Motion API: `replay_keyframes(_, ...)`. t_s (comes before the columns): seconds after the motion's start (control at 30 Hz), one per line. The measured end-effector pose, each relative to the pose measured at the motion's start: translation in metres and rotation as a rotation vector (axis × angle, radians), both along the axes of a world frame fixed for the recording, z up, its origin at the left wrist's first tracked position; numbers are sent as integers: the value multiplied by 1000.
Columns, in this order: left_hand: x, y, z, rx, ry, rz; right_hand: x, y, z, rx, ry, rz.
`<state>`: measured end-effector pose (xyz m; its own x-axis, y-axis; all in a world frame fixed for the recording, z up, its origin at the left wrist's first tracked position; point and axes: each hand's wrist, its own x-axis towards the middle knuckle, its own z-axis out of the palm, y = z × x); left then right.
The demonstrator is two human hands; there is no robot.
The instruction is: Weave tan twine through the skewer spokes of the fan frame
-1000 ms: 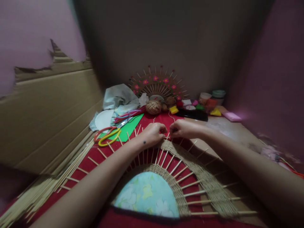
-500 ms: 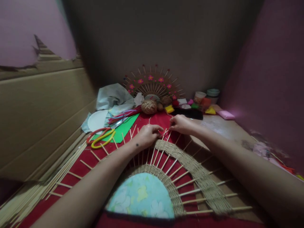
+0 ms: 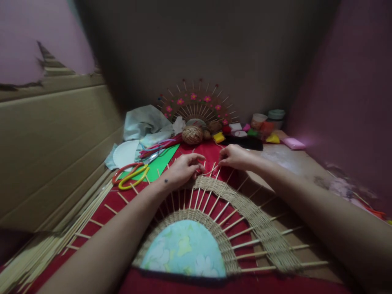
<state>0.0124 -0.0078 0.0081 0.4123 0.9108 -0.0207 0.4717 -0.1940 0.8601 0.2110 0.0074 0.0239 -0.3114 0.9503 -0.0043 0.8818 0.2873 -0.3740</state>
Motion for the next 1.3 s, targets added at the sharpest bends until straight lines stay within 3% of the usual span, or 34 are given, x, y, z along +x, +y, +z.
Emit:
replay_keyframes(0.3, -1, 0, -5, 257, 194, -9, -10, 9, -7, 116, 23, -21)
replay_keyframes(0.57, 17, -14, -12, 573, 482, -86, -14, 26, -20, 68, -50, -70)
replay_keyframes(0.93, 24, -9, -19, 540, 593, 9, -14, 30, -15, 30, -109, -94)
replay_keyframes(1.17, 30, -11, -18, 512, 624, 74, -12, 12, 6, -27, -143, 18)
replay_keyframes(1.3, 23, -10, -12, 450, 525, 69, -13, -8, 17, -104, -147, 129)
